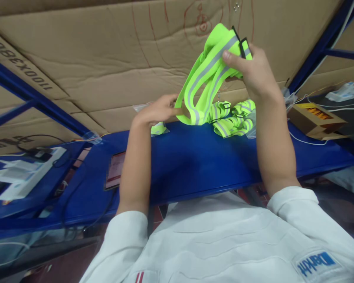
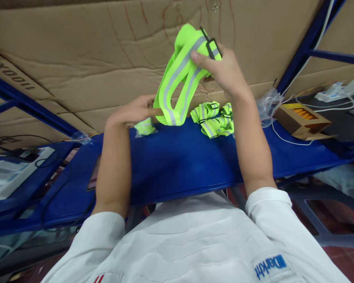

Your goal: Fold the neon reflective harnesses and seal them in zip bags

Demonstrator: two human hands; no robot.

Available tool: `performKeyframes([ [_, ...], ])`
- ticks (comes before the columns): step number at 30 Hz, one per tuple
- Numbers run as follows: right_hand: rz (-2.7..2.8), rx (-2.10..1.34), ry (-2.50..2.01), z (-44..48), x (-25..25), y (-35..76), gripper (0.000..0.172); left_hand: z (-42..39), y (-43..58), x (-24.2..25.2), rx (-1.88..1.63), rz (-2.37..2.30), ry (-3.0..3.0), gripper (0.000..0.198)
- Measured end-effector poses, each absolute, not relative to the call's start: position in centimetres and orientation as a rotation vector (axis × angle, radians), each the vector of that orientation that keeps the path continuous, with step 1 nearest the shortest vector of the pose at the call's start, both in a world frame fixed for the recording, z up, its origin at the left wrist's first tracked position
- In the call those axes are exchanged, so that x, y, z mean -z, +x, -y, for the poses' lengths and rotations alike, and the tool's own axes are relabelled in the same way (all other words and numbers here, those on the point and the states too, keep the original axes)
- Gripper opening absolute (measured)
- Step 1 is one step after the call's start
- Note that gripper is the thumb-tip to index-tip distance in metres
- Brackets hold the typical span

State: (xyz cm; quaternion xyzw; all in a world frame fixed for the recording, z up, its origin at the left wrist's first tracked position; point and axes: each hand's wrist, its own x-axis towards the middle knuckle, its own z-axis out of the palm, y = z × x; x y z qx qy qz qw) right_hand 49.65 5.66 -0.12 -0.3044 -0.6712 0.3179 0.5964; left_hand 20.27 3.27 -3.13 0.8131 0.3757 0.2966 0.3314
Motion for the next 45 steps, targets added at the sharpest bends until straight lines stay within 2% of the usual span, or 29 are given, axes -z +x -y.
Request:
performKeyframes([
  [4,1.659,-0.683,-0.691,-5.3,0.1,49.4,0.035,-3.0,19.9,2.7,-0.546,-0.867,2.197,0.060],
  [7,1.715,-0.612,-0.728,-4.7,0.0,48.7,0.025,-3.1,20.0,2.6,-0.812,-0.714,2.134,0.075],
  [10,1.735,-0.610,-0.738,-4.0,-0.1,47.6,0.024,-3.3,21.1,2.9,-1.140,-0.594,2.019,0.069],
  [16,1.775,-0.653,-0.703,-3.2,0.5,45.4,0.037,-3.3,24.3,4.3,-1.023,-0.664,1.842,0.060],
  [19,1.795,-0.605,-0.686,-2.5,0.5,45.2,0.039,-3.5,24.3,4.8,-1.127,-0.657,1.668,0.050],
  [26,1.944,-0.213,-0.676,-1.5,-0.2,45.7,0.056,-2.6,22.6,3.9,-0.840,-0.766,1.835,0.058],
  [33,1.922,-0.194,-0.710,-2.2,0.2,45.4,0.067,-2.5,23.6,2.7,-1.397,-0.552,1.886,0.082],
  [38,1.926,-0.116,-0.684,-1.9,0.5,44.7,0.076,-2.3,24.9,3.3,-1.284,-0.700,1.729,0.048],
  [42,1.888,-0.310,-0.734,-1.8,1.1,45.1,0.077,-1.7,25.2,4.0,-1.093,-0.674,1.626,0.048],
  [45,1.818,-0.625,-0.829,-1.6,3.1,45.6,0.067,-0.9,25.1,6.0,-0.861,-0.614,1.440,0.053],
])
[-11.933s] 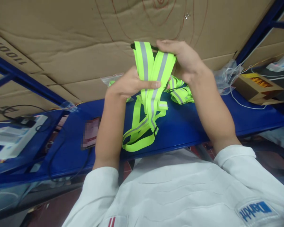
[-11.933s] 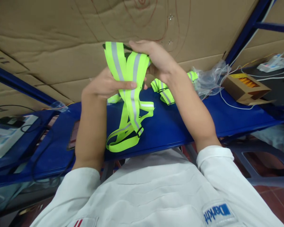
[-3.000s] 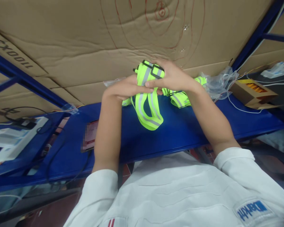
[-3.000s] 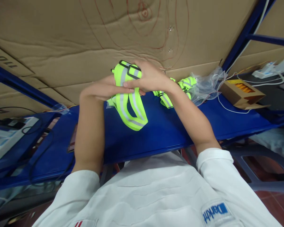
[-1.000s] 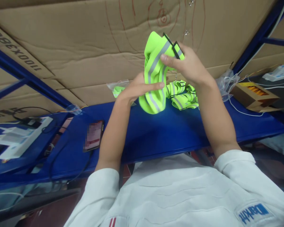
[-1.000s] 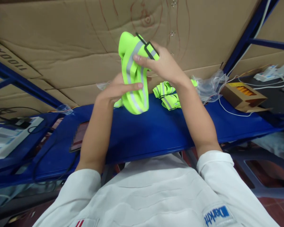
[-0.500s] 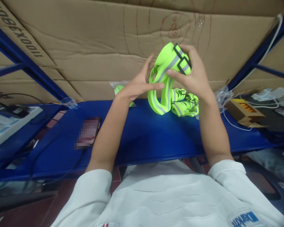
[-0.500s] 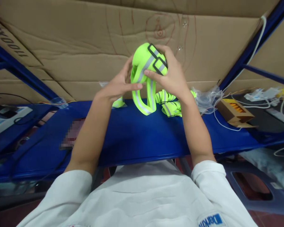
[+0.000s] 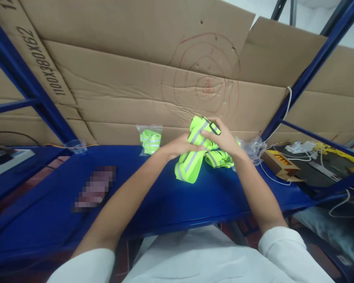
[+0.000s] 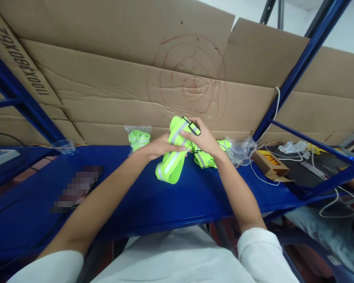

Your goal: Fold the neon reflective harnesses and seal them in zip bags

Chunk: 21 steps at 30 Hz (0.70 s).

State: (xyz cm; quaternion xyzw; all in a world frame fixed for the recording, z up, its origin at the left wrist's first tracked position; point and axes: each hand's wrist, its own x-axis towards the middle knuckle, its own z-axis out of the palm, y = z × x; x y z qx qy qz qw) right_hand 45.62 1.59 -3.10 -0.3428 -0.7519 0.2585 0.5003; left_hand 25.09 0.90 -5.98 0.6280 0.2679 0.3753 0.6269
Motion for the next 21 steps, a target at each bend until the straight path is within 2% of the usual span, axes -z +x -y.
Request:
performKeyframes([
  [4,1.551,-1.266,-0.950,-0.9,8.3,45.4,0.047,0.9,25.2,10.7,-0.715,-0.610,1.319,0.053],
  [11,1.338,-1.694,-0.945,-0.7,14.6,44.5,0.059,3.4,25.0,16.7,-0.549,-0.696,1.101,0.068],
  [16,1.148,-1.835,-0.982,0.0,16.5,44.6,0.048,4.3,24.8,18.1,-0.475,-0.747,1.066,0.058],
  [21,1.230,-1.738,-1.085,0.8,16.8,44.5,0.044,4.8,24.8,18.7,-0.482,-0.816,1.118,0.051],
])
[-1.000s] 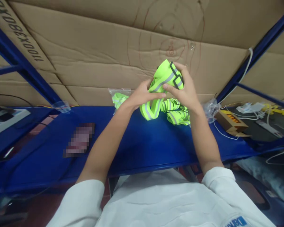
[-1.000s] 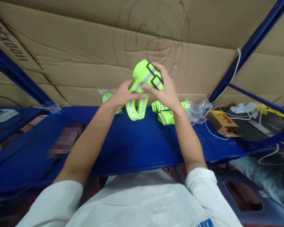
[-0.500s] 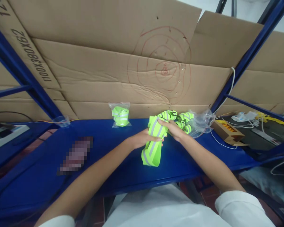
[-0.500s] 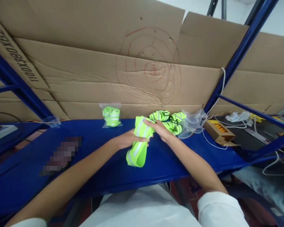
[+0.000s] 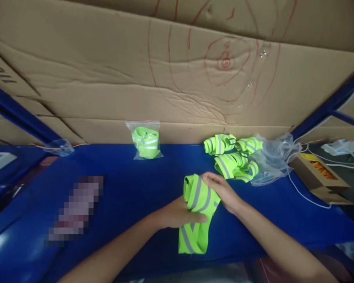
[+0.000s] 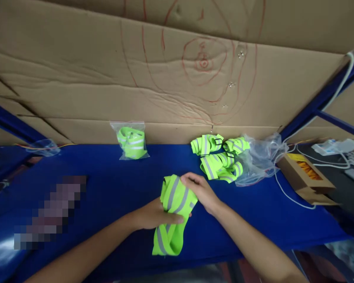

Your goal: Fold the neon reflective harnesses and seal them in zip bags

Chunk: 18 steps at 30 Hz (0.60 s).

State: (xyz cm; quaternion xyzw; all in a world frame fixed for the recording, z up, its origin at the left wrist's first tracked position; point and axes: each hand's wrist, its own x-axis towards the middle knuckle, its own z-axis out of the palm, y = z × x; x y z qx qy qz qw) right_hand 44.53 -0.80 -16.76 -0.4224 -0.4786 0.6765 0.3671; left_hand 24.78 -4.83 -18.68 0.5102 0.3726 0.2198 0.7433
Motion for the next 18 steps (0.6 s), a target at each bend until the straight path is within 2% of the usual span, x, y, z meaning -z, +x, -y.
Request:
performKeyframes([
  [4,1.376,-1.654,-1.171,0.9,16.8,44.5,0.049,4.8,24.6,18.8,-0.477,-0.814,1.121,0.055],
  [8,1.595,-1.334,-1.140,0.9,17.4,45.3,0.049,4.4,24.8,19.0,-0.559,-0.857,0.968,0.064],
  [10,1.799,-1.172,-1.060,1.1,17.9,45.9,0.065,4.2,25.1,19.0,-0.657,-0.913,0.852,0.068],
  [14,2.130,-1.031,-0.989,1.6,18.8,46.5,0.118,3.8,25.2,18.6,-0.715,-0.962,0.759,0.067],
  [16,2.182,-1.012,-1.012,1.8,19.1,46.6,0.128,3.8,25.1,18.5,-0.699,-0.940,0.816,0.063],
  [18,2.204,-0.985,-1.036,1.9,19.4,46.5,0.127,3.7,24.9,18.5,-0.689,-0.894,0.871,0.067],
])
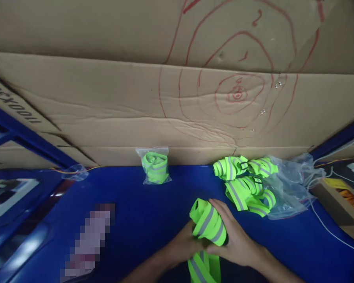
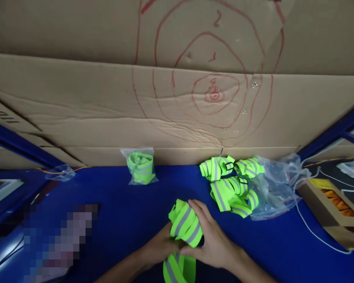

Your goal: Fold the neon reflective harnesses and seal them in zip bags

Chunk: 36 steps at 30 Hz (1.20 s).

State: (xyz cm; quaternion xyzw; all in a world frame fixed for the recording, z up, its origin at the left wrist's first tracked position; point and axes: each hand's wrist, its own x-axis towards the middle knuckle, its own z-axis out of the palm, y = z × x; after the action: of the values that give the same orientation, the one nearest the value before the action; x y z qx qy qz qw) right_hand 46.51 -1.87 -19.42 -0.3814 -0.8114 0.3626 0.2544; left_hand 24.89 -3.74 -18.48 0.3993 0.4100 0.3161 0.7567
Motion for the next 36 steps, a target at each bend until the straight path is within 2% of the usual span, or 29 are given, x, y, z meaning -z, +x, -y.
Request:
performKeyframes([
  [3,2.213,-0.882,-1.032,1.8,20.0,46.4,0.122,3.8,24.6,18.8,-0.714,-0.812,0.908,0.079],
  [6,2.155,-0.677,-0.982,1.9,20.5,46.1,0.119,3.8,24.3,19.2,-0.733,-0.754,0.992,0.079],
  [10,2.092,-0.705,-1.016,2.3,19.4,45.3,0.082,3.7,24.0,19.4,-0.619,-0.769,0.967,0.084],
  [11,2.088,-0.749,-1.070,2.3,18.9,45.2,0.078,3.6,24.0,19.4,-0.597,-0.777,0.942,0.085],
  [12,2.100,-0.759,-1.116,2.4,18.4,45.1,0.081,3.5,24.0,19.4,-0.593,-0.776,0.937,0.084],
  [16,2.284,-0.580,-1.220,2.4,17.5,45.3,0.118,3.0,24.3,18.9,-0.645,-0.726,1.089,0.066],
  [17,2.308,-0.557,-1.228,2.4,17.5,45.5,0.123,3.0,24.3,18.8,-0.639,-0.727,1.117,0.061],
  [19,2.313,-0.567,-1.202,2.1,17.7,45.7,0.118,3.0,24.3,18.6,-0.580,-0.761,1.094,0.055],
  [23,2.303,-0.677,-1.099,1.4,18.2,45.9,0.091,3.1,24.1,18.8,-0.481,-0.807,0.996,0.059],
  [25,2.330,-0.757,-1.099,1.3,18.1,46.0,0.090,3.1,24.0,18.7,-0.476,-0.768,0.972,0.065],
  [28,2.365,-0.840,-1.151,1.2,17.8,46.4,0.098,2.9,23.9,18.5,-0.452,-0.657,0.927,0.068],
  [33,2.131,-0.915,-1.257,0.9,18.4,46.5,0.070,3.3,23.8,18.4,-0.400,-0.583,0.878,0.060],
  [36,1.997,-0.940,-1.239,0.8,19.0,46.0,0.067,3.8,24.2,18.1,-0.472,-0.696,0.793,0.056],
])
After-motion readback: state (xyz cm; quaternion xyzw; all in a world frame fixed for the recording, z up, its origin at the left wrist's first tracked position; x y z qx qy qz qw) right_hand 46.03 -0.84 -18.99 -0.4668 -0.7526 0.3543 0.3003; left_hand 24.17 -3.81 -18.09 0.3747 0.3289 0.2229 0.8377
